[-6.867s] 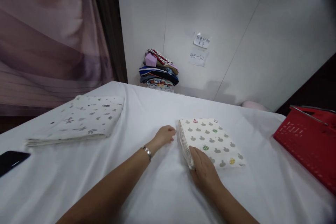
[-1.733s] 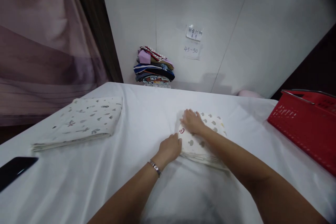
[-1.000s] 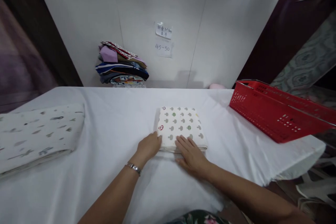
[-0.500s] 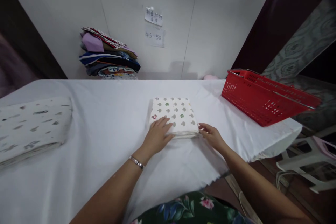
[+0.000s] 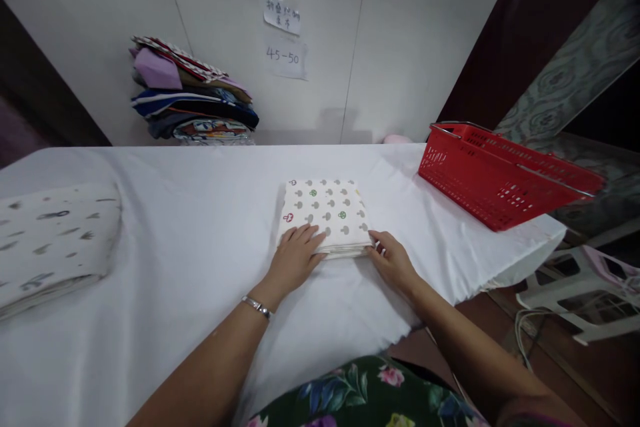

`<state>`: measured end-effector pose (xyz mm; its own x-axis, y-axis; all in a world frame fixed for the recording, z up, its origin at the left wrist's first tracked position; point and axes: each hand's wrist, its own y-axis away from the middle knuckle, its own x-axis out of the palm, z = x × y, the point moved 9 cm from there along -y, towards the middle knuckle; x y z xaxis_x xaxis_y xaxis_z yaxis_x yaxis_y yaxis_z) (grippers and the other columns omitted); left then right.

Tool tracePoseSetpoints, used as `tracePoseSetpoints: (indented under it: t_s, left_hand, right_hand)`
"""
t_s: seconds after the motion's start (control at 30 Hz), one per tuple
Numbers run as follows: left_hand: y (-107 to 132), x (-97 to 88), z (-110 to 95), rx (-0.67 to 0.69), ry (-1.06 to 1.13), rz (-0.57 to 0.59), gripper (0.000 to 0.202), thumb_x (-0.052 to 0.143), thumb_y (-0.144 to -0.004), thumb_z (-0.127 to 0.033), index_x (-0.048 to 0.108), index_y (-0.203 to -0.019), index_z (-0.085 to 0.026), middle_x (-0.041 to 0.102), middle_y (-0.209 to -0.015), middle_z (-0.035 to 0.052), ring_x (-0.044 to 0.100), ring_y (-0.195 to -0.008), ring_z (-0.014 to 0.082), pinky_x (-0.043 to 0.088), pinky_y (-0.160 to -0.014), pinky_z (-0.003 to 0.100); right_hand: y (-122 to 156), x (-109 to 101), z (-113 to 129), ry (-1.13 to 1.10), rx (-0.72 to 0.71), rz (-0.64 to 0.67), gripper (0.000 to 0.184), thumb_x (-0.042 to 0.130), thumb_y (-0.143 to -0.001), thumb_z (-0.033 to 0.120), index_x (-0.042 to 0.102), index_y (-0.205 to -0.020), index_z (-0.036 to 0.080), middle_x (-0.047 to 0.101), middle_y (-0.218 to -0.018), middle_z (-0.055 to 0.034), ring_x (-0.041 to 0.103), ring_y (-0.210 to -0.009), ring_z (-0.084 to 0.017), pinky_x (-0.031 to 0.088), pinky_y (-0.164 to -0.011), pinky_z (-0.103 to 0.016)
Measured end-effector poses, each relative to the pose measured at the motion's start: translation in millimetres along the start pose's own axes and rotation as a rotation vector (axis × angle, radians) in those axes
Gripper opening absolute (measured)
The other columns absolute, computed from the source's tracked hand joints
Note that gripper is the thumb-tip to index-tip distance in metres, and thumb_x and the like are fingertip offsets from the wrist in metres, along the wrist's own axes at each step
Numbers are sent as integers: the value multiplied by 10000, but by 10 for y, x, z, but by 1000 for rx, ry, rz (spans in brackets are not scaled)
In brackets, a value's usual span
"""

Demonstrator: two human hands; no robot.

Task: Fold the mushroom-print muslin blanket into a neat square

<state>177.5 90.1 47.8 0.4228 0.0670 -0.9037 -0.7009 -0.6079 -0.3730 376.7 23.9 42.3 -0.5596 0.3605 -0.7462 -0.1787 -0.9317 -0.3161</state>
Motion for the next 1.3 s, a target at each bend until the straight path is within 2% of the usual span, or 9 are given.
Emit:
tracePoseSetpoints:
  t_s: [0.47, 0.77, 0.9, 1.13, 1.3]
  left_hand:
    - [37, 44, 71, -56, 24, 24, 387, 371, -938, -402, 502, -1265, -240, 475, -1372, 37, 358, -1309, 210, 267, -1080, 436]
    - [41, 57, 80, -73, 36, 40, 398, 351, -941, -415, 501, -1272, -255, 466, -1380, 23, 339, -1321, 209, 250, -1091, 444]
    - [40, 46, 82, -82, 47, 35, 391, 327, -948, -410, 514, -1258, -261, 477, -1372, 14, 349, -1316, 199, 256, -1090, 435]
    - [74, 67, 77, -45, 1, 32, 406, 338, -945, -427, 500, -1278, -261, 450, -1394, 19, 332, -1327, 204, 245, -1099, 436]
    - [106, 66, 83, -30, -4, 17, 402, 348, -946, -410, 482, -1295, -263, 440, -1401, 25, 326, -1331, 203, 244, -1104, 432]
  right_hand:
    - [63, 14, 21, 8, -116, 5, 344, 445, -857, 225, 539, -1187, 212, 552, -843, -27, 525, -669, -146, 452, -642, -279]
    - [-16, 43, 154, 194, -23, 60, 438, 468, -816, 230, 489, -1254, 230, 570, -917, -21, 560, -718, -158, 449, -667, -292]
    - [-24, 54, 118, 194, -5, 42, 422, 433, -817, 202, 500, -1233, 224, 580, -911, -22, 561, -722, -158, 449, -663, -286]
    - [38, 119, 29, 282, -6, 62, 414, 380, -832, 182, 481, -1234, 201, 596, -1072, -64, 587, -891, -206, 471, -747, -330]
    - [59, 134, 19, 293, -41, 69, 418, 392, -836, 186, 469, -1245, 215, 602, -1081, -66, 596, -889, -218, 488, -760, -361]
